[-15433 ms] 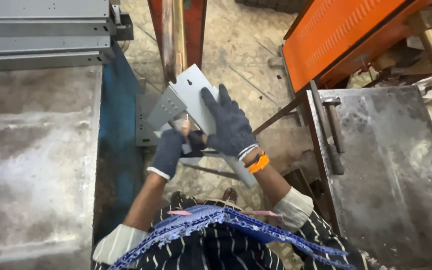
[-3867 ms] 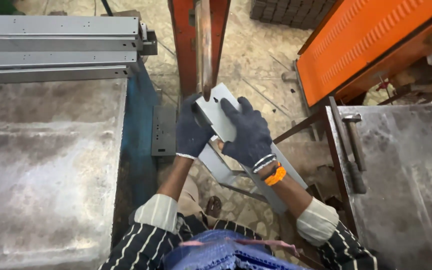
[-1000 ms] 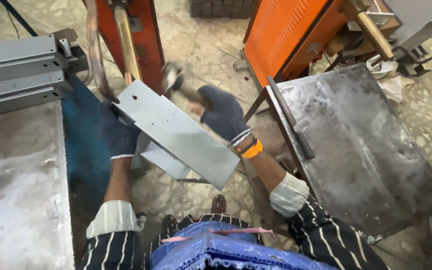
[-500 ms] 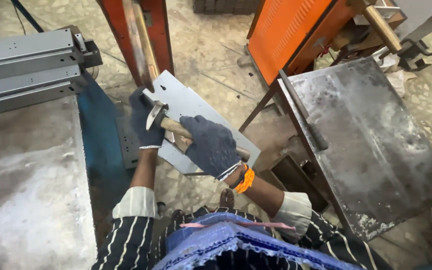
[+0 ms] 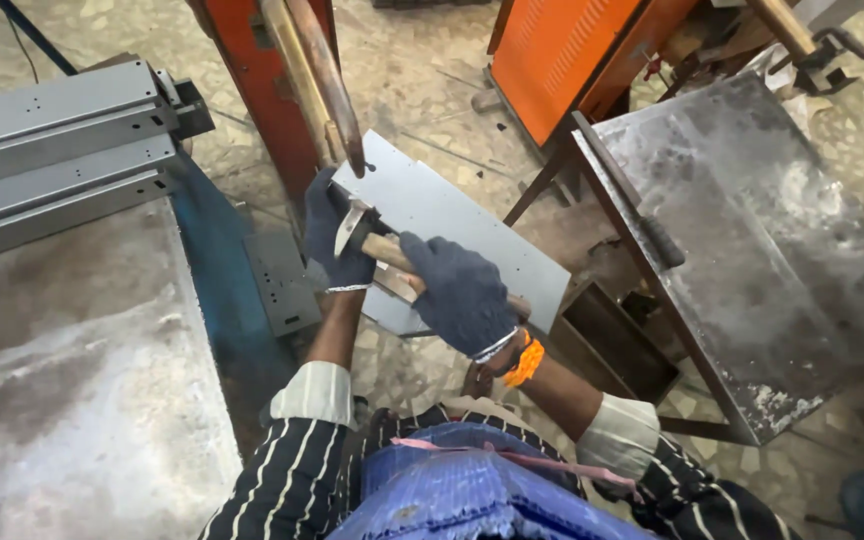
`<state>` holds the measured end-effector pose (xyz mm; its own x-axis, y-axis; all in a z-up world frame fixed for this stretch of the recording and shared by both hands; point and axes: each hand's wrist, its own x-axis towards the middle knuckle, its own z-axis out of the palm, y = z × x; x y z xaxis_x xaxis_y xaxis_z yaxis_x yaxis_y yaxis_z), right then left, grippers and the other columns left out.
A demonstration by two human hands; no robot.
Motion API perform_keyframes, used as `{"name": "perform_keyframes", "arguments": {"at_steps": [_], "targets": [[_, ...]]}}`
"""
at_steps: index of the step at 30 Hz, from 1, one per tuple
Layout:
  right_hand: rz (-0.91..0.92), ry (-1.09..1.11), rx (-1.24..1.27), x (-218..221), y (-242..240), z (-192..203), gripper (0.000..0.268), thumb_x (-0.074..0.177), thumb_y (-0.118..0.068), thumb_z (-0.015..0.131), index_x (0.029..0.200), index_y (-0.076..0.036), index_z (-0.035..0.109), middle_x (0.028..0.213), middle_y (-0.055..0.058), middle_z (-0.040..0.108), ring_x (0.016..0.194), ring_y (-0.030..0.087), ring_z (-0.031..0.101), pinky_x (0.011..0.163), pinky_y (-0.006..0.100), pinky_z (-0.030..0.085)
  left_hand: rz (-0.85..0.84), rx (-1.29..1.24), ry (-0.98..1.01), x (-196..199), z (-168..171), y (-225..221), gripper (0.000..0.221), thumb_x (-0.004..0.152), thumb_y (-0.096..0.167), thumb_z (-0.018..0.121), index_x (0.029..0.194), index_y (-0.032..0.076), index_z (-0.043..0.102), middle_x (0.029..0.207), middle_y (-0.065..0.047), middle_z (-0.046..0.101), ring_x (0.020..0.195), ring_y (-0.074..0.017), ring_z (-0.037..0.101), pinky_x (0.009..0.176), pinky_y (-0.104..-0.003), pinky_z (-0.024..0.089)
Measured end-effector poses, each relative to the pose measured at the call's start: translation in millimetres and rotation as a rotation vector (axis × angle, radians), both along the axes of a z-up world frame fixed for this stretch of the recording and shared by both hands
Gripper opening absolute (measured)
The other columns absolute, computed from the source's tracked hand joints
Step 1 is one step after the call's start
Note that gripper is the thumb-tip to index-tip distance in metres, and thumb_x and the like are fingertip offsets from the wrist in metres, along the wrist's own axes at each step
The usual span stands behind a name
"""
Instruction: Performing spot welding on various metal brackets and frames to assemble components.
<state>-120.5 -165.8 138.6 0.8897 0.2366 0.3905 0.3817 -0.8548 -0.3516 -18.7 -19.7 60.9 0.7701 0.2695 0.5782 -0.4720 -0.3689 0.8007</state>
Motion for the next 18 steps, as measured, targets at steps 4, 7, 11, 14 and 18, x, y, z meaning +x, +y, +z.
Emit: {"name": "perform_keyframes", "arguments": {"at_steps": [4, 7, 11, 14, 18], "targets": [[0.042, -0.085, -0.093, -12.6, 8.8, 5.3, 0.051, 0.090, -0.029, 0.069, 0.136, -0.011, 0.059, 0.095, 0.010, 0.066, 0.077, 0.030, 0.065, 0.064, 0.045, 0.050, -0.044, -0.027, -0.049, 15.7, -21.0, -3.3, 0.053, 0.086, 0.018, 0.073, 0.133, 0.005, 0.053, 0.124, -0.015, 0.062, 0.114, -0.0289, 0.064, 0.098, -0.037, 0.051], [0.081, -0.187, -0.135, -9.1, 7.2, -0.2, 0.049, 0.091, -0.027, 0.068, 0.137, -0.012, 0.059, 0.095, 0.009, 0.066, 0.075, 0.028, 0.063, 0.063, 0.045, 0.049, -0.083, -0.063, -0.123, 18.3, -28.7, -4.3, 0.069, 0.076, 0.022, 0.082, 0.134, 0.006, 0.049, 0.124, -0.014, 0.058, 0.115, -0.0283, 0.060, 0.102, -0.038, 0.049], [-0.047, -0.145, -0.184, -7.1, 10.0, 4.2, 0.048, 0.090, -0.028, 0.069, 0.135, -0.012, 0.060, 0.090, 0.009, 0.063, 0.073, 0.028, 0.062, 0.062, 0.045, 0.048, -0.035, -0.066, 0.083, 10.4, -29.2, -2.6, 0.048, 0.092, 0.015, 0.072, 0.137, 0.008, 0.057, 0.128, -0.011, 0.066, 0.121, -0.0252, 0.067, 0.105, -0.036, 0.051], [-0.018, -0.173, -0.191, -15.1, 11.9, 13.8, 0.049, 0.090, -0.029, 0.070, 0.135, -0.012, 0.060, 0.090, 0.009, 0.063, 0.072, 0.028, 0.061, 0.061, 0.044, 0.048, 0.015, 0.165, 0.006, 31.0, -45.9, 3.7, 0.058, 0.081, 0.021, 0.079, 0.133, 0.005, 0.057, 0.123, -0.015, 0.065, 0.116, -0.0307, 0.064, 0.101, -0.039, 0.050], [0.013, -0.162, -0.198, -8.8, 4.2, 15.5, 0.046, 0.088, -0.028, 0.070, 0.130, -0.013, 0.062, 0.090, 0.007, 0.063, 0.073, 0.027, 0.061, 0.062, 0.043, 0.047, -0.183, -0.339, 0.197, 11.0, -19.0, 0.7, 0.060, 0.078, 0.020, 0.072, 0.135, 0.009, 0.056, 0.121, -0.013, 0.067, 0.104, -0.0270, 0.068, 0.088, -0.037, 0.058]]}}
